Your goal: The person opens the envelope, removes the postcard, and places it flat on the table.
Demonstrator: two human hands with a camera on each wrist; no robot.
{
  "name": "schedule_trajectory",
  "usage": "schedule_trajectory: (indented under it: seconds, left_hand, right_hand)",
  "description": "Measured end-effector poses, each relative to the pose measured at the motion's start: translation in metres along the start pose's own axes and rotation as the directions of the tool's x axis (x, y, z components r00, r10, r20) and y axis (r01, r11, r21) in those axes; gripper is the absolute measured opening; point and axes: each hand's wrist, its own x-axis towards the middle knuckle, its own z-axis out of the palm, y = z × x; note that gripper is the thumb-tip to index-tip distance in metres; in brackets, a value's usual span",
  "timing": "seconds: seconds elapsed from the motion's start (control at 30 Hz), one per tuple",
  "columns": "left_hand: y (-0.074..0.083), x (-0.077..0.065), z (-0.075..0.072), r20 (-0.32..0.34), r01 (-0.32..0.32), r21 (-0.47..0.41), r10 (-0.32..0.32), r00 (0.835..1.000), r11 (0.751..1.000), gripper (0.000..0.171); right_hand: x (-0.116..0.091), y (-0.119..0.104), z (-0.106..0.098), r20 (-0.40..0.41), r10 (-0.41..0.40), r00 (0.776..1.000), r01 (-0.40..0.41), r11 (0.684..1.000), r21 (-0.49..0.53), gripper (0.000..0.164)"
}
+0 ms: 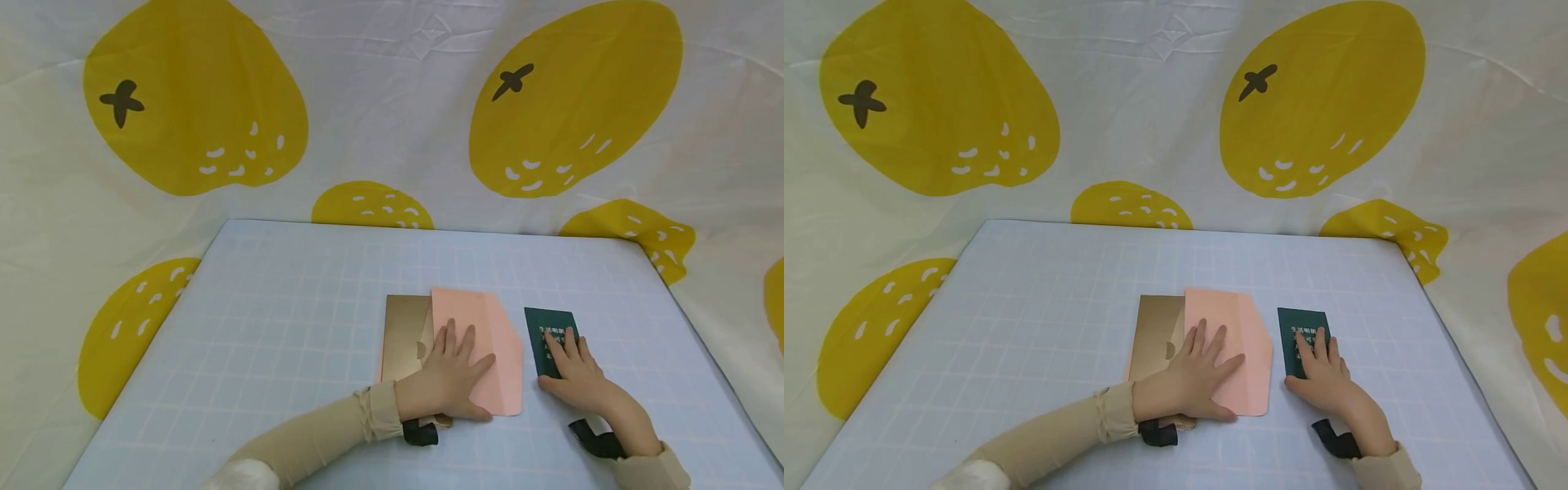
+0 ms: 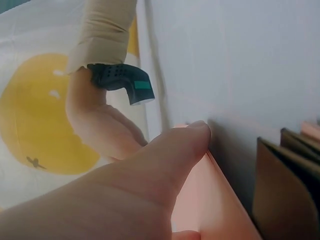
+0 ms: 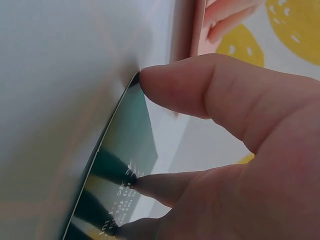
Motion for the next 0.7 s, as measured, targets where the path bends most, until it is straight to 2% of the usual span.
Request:
schedule_trajectory:
  seconds: [0.53,0.7]
  left_hand:
    - [0.006,0.017,-0.011,0.079,-0.012,-0.083,0.018,0.997,0.996,0.091]
    - [0.01,0.026,-0.013,0.105,-0.013,-0.052,0.019,0.994,0.999,0.091]
  right_hand:
    - [0.005,0.02,-0.011,0.002,0.014,1.0,-0.014,1.0,0.009,0.087]
    - [0.007,0.028,-0.015,0.004,0.015,1.0,-0.015,1.0,0.019,0.087]
